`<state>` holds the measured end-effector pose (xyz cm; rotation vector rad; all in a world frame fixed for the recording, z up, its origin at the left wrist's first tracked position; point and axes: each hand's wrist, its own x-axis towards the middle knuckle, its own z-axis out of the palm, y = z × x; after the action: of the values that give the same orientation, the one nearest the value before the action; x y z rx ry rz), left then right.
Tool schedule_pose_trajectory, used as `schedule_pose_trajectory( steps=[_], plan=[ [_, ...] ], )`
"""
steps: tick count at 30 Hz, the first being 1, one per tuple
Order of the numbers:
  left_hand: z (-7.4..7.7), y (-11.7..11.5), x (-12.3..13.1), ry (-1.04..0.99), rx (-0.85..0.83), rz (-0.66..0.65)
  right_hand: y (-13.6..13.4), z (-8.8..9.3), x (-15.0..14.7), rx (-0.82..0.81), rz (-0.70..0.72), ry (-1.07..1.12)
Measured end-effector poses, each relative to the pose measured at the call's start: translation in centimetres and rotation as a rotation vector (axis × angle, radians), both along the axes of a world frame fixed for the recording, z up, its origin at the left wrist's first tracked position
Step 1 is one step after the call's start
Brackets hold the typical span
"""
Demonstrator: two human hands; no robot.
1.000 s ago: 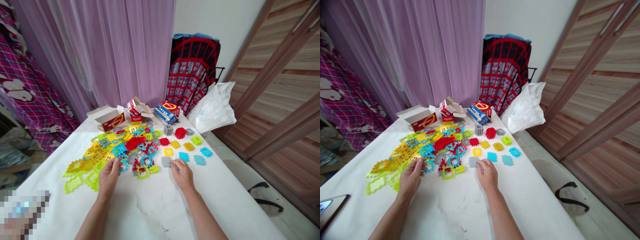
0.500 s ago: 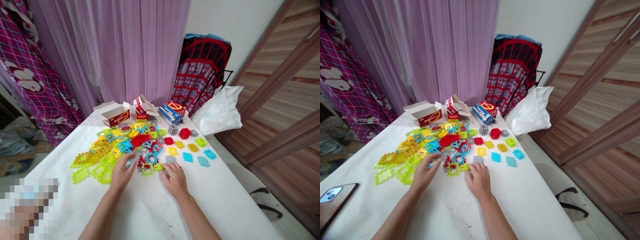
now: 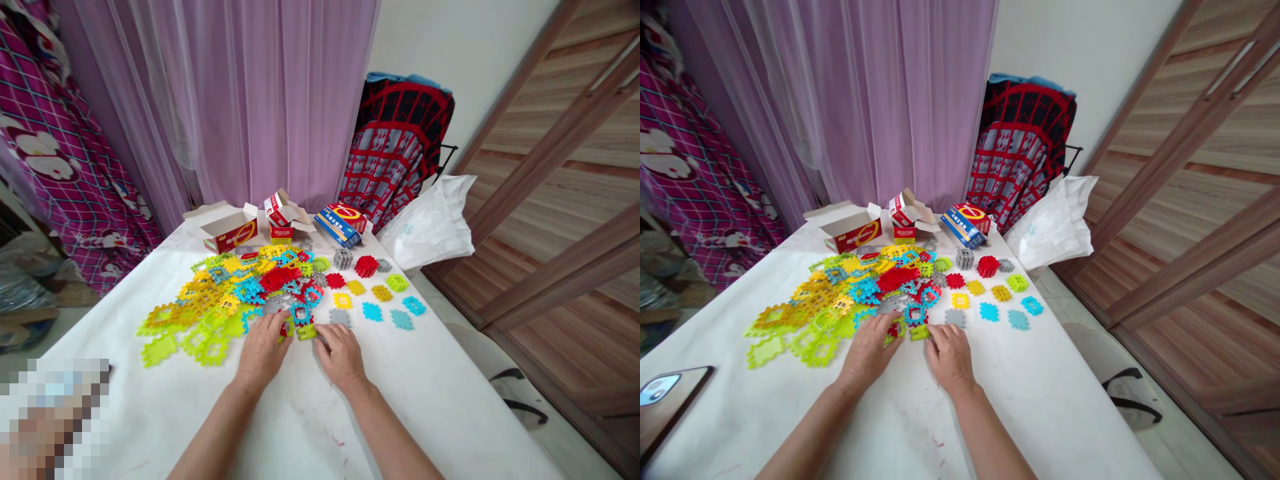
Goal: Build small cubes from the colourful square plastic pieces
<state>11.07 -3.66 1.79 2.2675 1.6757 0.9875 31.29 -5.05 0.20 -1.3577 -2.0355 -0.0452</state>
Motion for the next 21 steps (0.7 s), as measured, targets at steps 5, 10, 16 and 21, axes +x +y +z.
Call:
schedule_pose_trajectory(
  steps=[5,10,16,21],
  plan=[
    [-0.1,0.1,-0.8,-0.118,0.083,0.095,0.0,0.1,0.3,0.007,0.004,0.053],
    [0.1,0.7,-1.6,-0.258,0.151,0.124,0.1,0.3,0.4,0.009,0.023,0.088],
    [0.8,0.8,-1.1,-0.739,0.012,0.200,0.0,0.2,0.5,0.067,0.018,0.122],
    [2.0,0.1,-0.1,-1.330,-0.370,0.006,-0.2,0.7,0.3,0.109,0.037,0.152]
  ],
)
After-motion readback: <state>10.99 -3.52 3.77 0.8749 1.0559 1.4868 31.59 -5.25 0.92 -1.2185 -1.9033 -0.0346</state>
